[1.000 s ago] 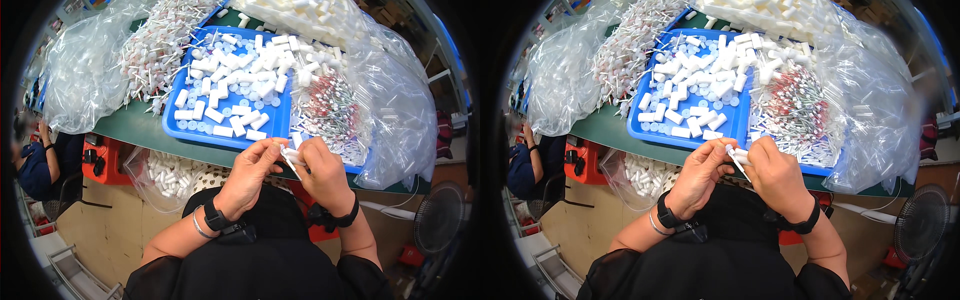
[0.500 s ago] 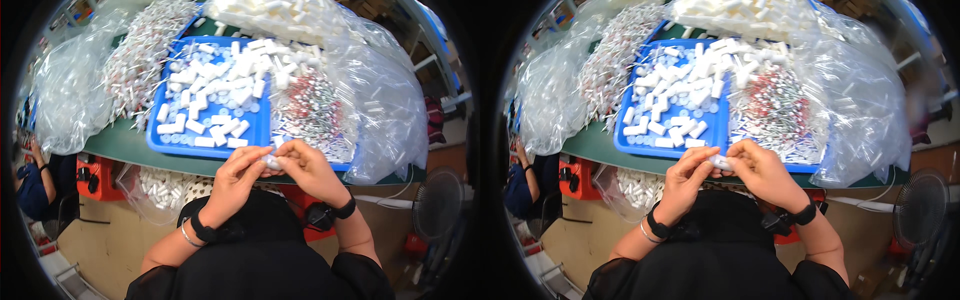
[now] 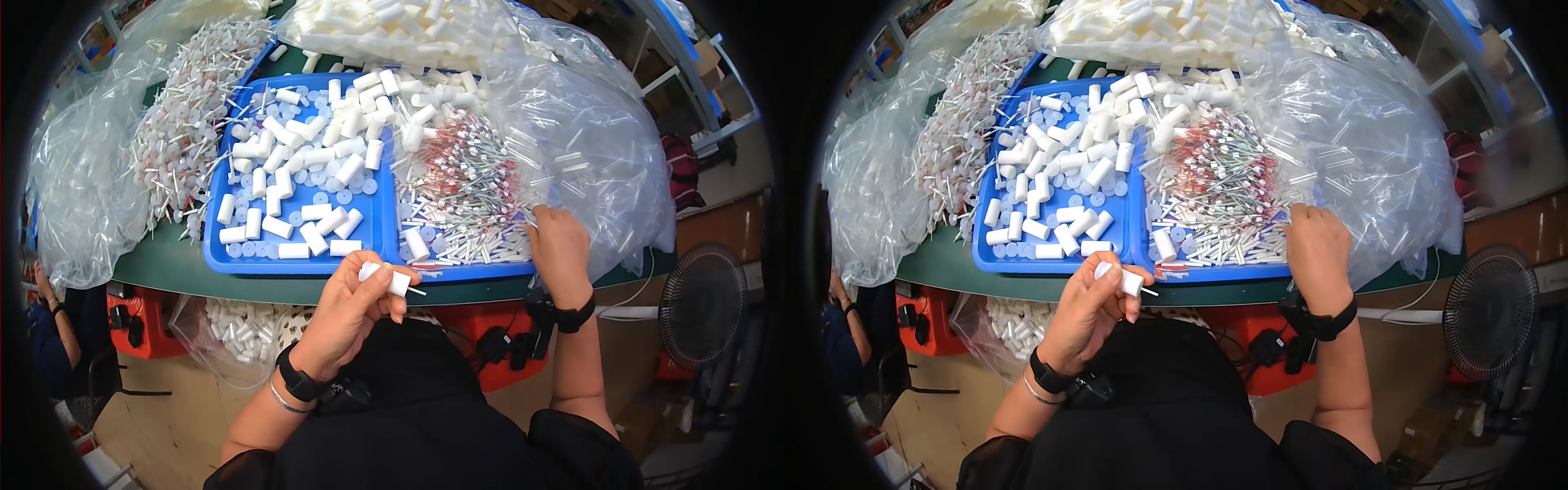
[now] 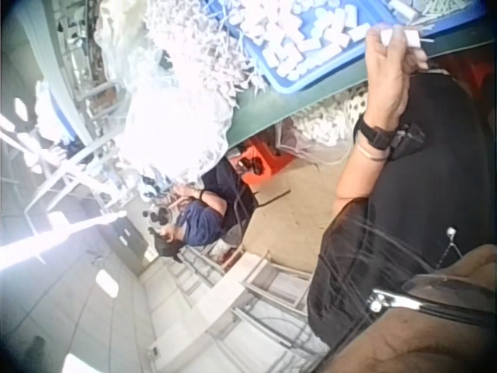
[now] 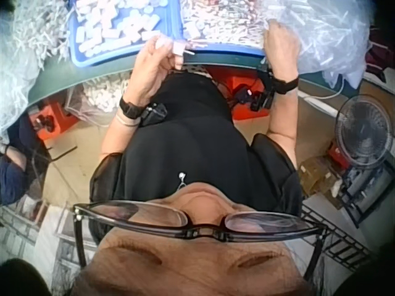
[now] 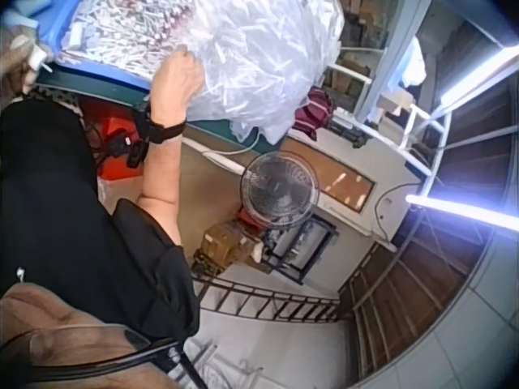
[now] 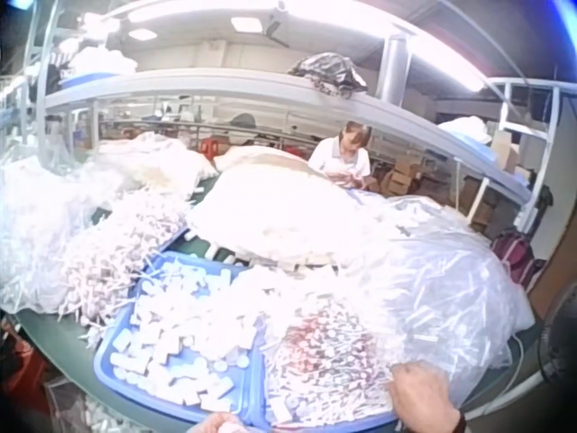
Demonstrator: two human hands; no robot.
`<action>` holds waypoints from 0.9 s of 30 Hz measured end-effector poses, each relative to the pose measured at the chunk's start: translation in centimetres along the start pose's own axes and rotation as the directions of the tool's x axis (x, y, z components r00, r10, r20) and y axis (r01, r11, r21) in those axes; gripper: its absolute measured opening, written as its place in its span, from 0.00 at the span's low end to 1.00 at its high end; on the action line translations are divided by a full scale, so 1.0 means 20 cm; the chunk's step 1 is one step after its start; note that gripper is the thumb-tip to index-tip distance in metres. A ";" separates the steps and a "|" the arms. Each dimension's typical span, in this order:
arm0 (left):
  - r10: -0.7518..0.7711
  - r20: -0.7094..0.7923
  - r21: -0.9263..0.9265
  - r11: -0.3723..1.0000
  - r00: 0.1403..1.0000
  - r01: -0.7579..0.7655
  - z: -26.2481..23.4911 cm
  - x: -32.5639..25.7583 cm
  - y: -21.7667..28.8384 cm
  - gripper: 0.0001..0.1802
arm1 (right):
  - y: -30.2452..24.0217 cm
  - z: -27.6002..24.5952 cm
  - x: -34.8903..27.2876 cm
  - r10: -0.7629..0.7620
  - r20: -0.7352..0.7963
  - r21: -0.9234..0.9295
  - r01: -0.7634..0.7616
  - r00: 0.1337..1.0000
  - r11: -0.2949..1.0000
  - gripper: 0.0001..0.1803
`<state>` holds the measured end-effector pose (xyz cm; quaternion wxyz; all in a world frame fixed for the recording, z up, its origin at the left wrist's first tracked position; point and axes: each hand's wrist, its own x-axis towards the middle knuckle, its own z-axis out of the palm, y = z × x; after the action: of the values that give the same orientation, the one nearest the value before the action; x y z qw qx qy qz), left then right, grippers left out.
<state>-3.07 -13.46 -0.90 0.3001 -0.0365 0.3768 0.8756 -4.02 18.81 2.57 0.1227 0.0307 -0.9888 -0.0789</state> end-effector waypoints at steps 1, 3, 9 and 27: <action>-0.020 0.015 -0.008 1.000 1.000 0.021 0.01 0.00 0.01 0.19 | 0.00 0.01 0.00 0.028 0.067 -0.015 -0.027 0.997 1.000 0.12; -0.031 0.044 -0.003 1.000 0.999 0.031 0.03 0.00 0.03 0.18 | 0.00 0.02 0.00 0.081 0.139 -0.014 -0.080 0.987 0.997 0.15; -0.026 0.047 0.019 0.999 0.999 0.025 0.00 0.00 0.05 0.14 | -0.01 -0.14 0.00 0.143 0.017 0.185 -0.143 0.990 0.972 0.14; 0.364 -0.018 0.419 0.849 0.931 -0.323 -0.05 -0.01 -0.12 0.11 | -0.68 -0.04 -0.10 -0.151 0.001 0.953 0.045 0.988 0.300 0.15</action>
<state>-1.74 -13.00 -3.06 0.1209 0.0528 0.5659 0.8138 -1.24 5.43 0.67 0.0313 0.1536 -0.8462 0.5093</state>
